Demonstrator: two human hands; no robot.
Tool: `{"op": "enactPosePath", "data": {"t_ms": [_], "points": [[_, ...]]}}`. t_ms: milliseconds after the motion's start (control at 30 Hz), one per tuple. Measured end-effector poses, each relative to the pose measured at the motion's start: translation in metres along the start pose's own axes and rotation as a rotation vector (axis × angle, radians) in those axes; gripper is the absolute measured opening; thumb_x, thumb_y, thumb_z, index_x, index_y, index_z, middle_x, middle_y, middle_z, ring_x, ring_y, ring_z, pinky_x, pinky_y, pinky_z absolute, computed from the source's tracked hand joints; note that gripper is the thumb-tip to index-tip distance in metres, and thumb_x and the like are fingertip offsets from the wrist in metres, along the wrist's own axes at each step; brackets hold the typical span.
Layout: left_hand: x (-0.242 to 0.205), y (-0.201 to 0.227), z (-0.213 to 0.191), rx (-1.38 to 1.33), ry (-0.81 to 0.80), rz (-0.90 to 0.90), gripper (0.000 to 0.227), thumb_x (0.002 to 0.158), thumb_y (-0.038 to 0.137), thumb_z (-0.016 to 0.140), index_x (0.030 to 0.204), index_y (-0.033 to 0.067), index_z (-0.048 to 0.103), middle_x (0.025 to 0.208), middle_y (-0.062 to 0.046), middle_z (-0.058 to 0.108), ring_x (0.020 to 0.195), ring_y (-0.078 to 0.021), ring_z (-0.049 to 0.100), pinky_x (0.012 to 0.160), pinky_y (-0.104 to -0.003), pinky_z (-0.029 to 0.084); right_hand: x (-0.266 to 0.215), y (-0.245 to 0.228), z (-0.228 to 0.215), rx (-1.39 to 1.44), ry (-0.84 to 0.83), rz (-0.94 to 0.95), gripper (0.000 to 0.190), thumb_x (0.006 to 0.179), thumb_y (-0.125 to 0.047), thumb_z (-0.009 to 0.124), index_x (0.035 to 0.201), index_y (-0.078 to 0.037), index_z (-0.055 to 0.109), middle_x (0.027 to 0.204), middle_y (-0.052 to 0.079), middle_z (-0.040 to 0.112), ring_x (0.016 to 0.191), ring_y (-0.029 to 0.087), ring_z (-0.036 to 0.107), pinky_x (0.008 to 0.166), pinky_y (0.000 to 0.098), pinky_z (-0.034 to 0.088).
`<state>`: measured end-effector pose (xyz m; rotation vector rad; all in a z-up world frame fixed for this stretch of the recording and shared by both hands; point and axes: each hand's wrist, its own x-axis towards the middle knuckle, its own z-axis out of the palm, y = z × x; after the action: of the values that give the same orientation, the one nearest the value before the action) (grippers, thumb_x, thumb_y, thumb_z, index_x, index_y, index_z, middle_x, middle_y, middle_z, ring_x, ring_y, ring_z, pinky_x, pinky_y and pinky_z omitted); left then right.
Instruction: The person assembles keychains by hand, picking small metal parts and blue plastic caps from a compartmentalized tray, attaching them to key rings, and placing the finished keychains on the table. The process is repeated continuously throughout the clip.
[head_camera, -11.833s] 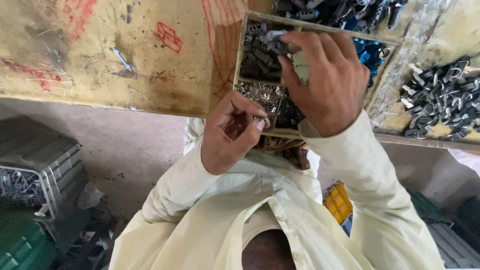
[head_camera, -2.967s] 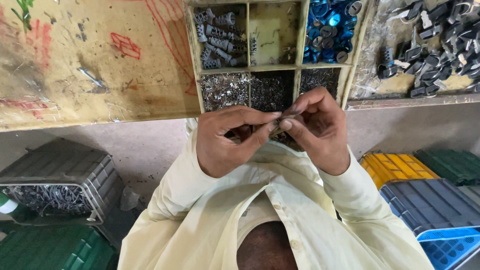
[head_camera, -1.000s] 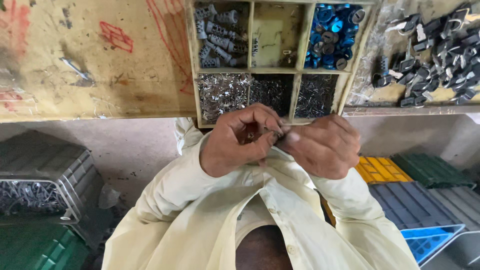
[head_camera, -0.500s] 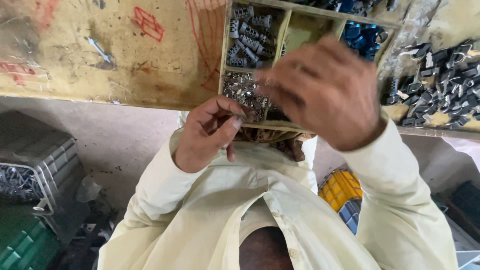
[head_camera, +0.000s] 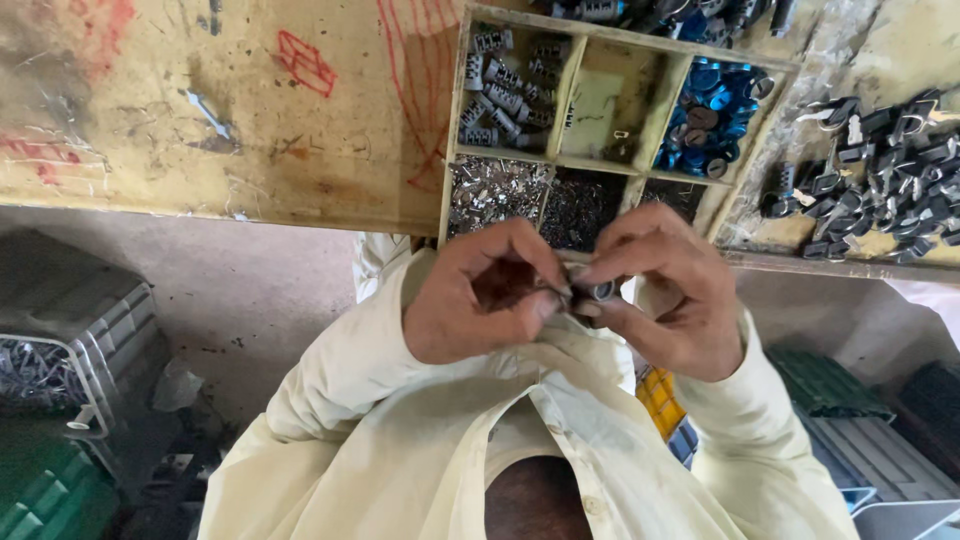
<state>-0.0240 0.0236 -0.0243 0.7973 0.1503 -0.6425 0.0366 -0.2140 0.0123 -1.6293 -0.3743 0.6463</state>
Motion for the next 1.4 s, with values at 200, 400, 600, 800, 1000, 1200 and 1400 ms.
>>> {"op": "enactPosePath", "data": {"t_ms": [200, 400, 600, 800, 1000, 1200, 1400], "points": [[0.019, -0.018, 0.022, -0.185, -0.083, -0.007, 0.012, 0.104, 0.006, 0.063, 0.114, 0.007, 0.057, 0.111, -0.002, 0.064, 0.104, -0.0069, 0.06, 0.098, -0.025, 0.052, -0.055, 0.054, 0.023, 0.409, 0.396, -0.022, 0.019, 0.1, 0.001, 0.074, 0.117, -0.003, 0.068, 0.121, 0.014, 0.063, 0.113, 0.019, 0.064, 0.102, 0.0303, 0.054], [0.019, -0.022, 0.022, -0.049, 0.037, -0.039, 0.011, 0.099, 0.001, 0.066, 0.106, 0.0047, 0.057, 0.1, 0.0, 0.057, 0.086, -0.0038, 0.051, 0.078, -0.021, 0.045, -0.065, 0.057, 0.026, 0.168, 0.487, 0.075, 0.031, 0.093, 0.007, 0.072, 0.121, 0.002, 0.06, 0.116, 0.017, 0.07, 0.107, 0.02, 0.073, 0.093, 0.0303, 0.062], [0.02, -0.025, 0.026, 0.03, 0.113, 0.009, 0.016, 0.096, -0.005, 0.066, 0.102, 0.0054, 0.054, 0.098, 0.003, 0.054, 0.087, -0.0023, 0.049, 0.079, -0.02, 0.043, -0.049, 0.045, 0.013, -0.174, 0.339, 0.039, 0.022, 0.085, 0.011, 0.076, 0.105, 0.003, 0.07, 0.112, 0.022, 0.074, 0.097, 0.022, 0.076, 0.07, 0.0255, 0.058], [0.018, -0.026, 0.025, 0.088, 0.151, -0.053, 0.02, 0.094, -0.005, 0.067, 0.098, 0.007, 0.051, 0.088, 0.007, 0.051, 0.078, 0.0013, 0.042, 0.068, -0.018, 0.037, -0.041, 0.037, 0.014, -0.461, 0.345, -0.136, 0.028, 0.084, 0.007, 0.084, 0.106, -0.004, 0.07, 0.108, 0.013, 0.074, 0.1, 0.025, 0.075, 0.08, 0.0306, 0.061], [0.022, -0.019, 0.026, 0.178, 0.19, -0.067, 0.023, 0.091, -0.002, 0.069, 0.098, 0.0088, 0.049, 0.085, 0.007, 0.052, 0.075, 0.0022, 0.042, 0.064, -0.017, 0.036, -0.032, 0.022, 0.014, -0.668, 0.35, -0.281, 0.03, 0.085, 0.005, 0.09, 0.106, -0.008, 0.073, 0.105, 0.009, 0.073, 0.092, 0.022, 0.075, 0.077, 0.0319, 0.062], [0.02, -0.003, 0.05, 1.055, 0.348, 0.334, 0.031, 0.085, 0.003, 0.082, 0.106, 0.0042, 0.06, 0.09, -0.004, 0.059, 0.069, -0.0104, 0.055, 0.062, -0.024, 0.046, -0.032, 0.01, 0.015, -0.827, 0.328, -0.228, 0.025, 0.088, 0.006, 0.087, 0.109, -0.004, 0.078, 0.104, 0.009, 0.072, 0.088, 0.021, 0.074, 0.074, 0.0316, 0.06], [0.015, -0.015, 0.047, 0.626, 0.12, 0.306, 0.027, 0.091, 0.004, 0.082, 0.113, 0.0121, 0.069, 0.115, -0.005, 0.062, 0.099, -0.0125, 0.061, 0.085, -0.028, 0.053, -0.036, 0.022, 0.008, -0.609, 0.283, -0.525, 0.025, 0.078, -0.001, 0.087, 0.093, 0.002, 0.067, 0.09, 0.008, 0.062, 0.07, 0.022, 0.068, 0.061, 0.0311, 0.058]]}}
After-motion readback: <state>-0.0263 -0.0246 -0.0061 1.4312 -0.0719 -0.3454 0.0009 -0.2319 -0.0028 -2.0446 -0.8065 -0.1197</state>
